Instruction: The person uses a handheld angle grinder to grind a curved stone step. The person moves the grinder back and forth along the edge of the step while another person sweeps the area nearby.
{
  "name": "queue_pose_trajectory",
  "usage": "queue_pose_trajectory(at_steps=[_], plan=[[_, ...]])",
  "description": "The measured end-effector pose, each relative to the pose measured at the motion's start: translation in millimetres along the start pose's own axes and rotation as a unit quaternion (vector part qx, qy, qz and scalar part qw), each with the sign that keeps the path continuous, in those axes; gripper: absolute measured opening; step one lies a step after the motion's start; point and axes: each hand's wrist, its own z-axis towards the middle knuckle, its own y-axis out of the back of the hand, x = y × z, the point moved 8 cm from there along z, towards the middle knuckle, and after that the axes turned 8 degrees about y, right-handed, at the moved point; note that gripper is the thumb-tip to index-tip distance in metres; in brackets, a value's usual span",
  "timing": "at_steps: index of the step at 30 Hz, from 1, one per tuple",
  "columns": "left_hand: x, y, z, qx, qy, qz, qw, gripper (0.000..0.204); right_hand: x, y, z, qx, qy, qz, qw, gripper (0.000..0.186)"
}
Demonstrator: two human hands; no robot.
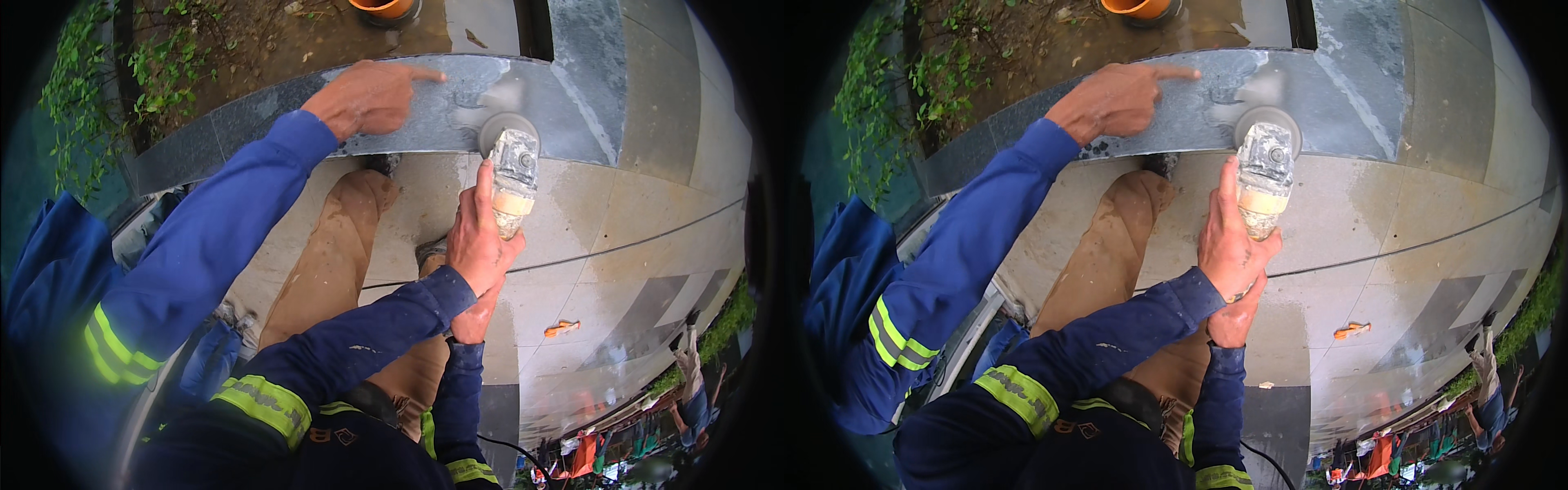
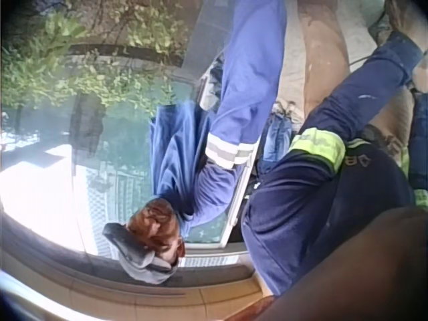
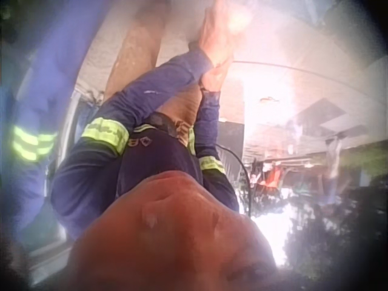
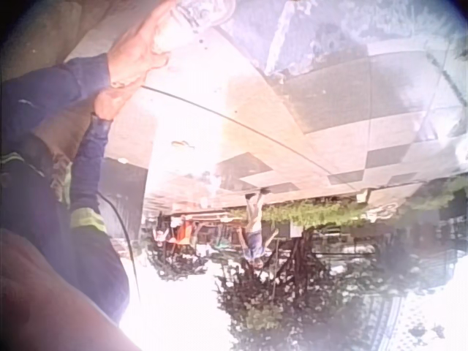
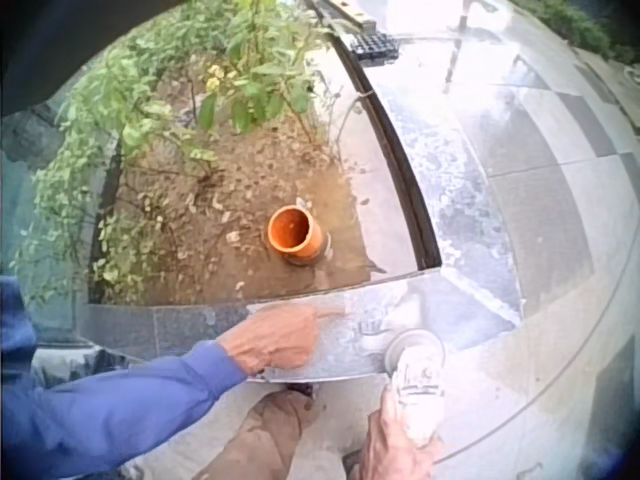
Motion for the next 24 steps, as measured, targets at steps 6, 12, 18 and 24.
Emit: queue_pose_trajectory(at_steps=[6,12,18,24], plan=[[1,4,12,-0.03,0.014,0.003,0.999,0.106,-2,-4,11,0.017,0.005,0.009,1.0,0.086],[8,30,37,-0.06,0.037,0.001,0.997,0.105,15,-30,29,0.038,-0.009,0.012,0.999,0.084],[7,38,47,-0.079,0.037,0.031,0.996,0.104,17,-42,39,0.056,-0.023,0.041,0.997,0.082],[3,32,41,-0.075,0.024,0.062,0.995,0.108,19,-33,37,0.051,0.001,0.001,0.999,0.079]])
